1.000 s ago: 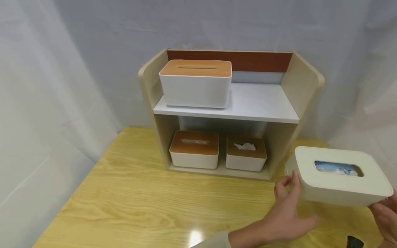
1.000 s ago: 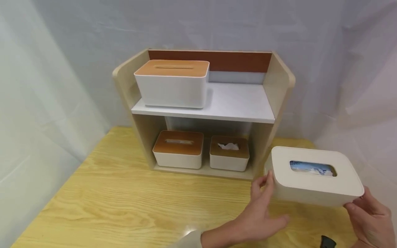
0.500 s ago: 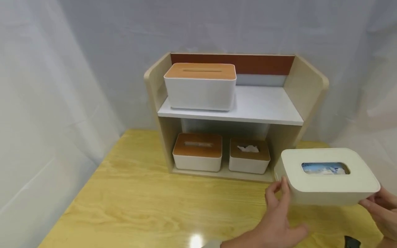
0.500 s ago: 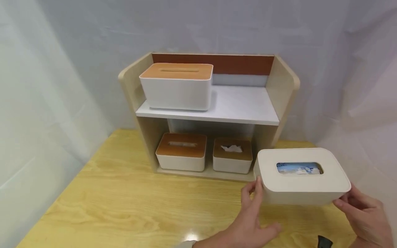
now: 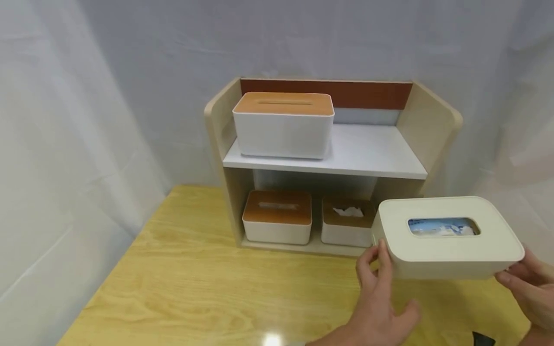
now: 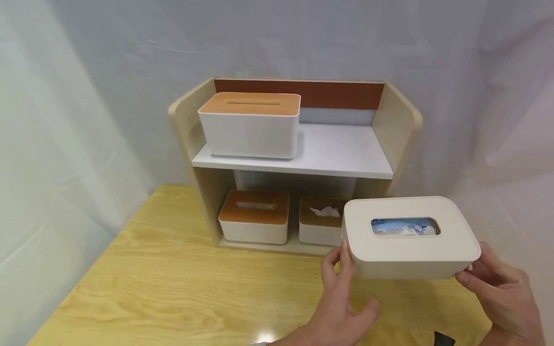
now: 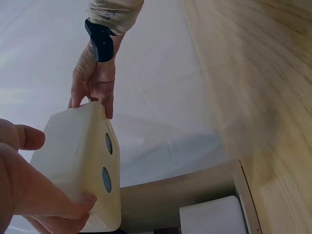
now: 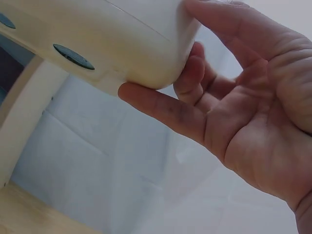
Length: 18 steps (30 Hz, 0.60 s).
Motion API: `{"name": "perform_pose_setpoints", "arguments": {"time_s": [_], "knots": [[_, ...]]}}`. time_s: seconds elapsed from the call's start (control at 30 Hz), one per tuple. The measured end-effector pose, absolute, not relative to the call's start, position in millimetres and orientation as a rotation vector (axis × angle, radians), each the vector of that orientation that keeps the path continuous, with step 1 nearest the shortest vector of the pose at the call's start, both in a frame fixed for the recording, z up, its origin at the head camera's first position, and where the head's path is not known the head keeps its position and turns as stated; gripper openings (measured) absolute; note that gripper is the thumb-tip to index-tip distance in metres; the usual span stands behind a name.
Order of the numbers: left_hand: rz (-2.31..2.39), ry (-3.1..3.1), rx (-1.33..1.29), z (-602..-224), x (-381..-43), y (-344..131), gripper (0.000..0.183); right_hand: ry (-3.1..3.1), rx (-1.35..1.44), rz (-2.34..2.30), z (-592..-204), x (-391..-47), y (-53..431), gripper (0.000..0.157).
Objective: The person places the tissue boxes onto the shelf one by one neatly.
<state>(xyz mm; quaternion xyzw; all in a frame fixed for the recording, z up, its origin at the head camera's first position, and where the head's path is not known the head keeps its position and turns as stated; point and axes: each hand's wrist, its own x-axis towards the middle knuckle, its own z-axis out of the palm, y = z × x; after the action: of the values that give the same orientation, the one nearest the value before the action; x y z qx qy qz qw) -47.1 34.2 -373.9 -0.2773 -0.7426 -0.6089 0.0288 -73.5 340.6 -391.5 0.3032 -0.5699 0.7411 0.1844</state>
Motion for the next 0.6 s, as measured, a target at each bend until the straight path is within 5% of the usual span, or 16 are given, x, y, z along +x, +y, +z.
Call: {"name": "perform_pose_setpoints", "arguments": {"time_s": [0.47, 0.6], "knots": [[-1.474, -2.116, -0.864, -369, -58, 21, 0.094, -1.701, 0.783, 2.012, -357, -65, 305, 0.064], [-1.438, -2.141, -0.831, -368, -66, 12, 0.087, -1.802, 0.504, 1.981, -350, -62, 288, 0.069]]}}
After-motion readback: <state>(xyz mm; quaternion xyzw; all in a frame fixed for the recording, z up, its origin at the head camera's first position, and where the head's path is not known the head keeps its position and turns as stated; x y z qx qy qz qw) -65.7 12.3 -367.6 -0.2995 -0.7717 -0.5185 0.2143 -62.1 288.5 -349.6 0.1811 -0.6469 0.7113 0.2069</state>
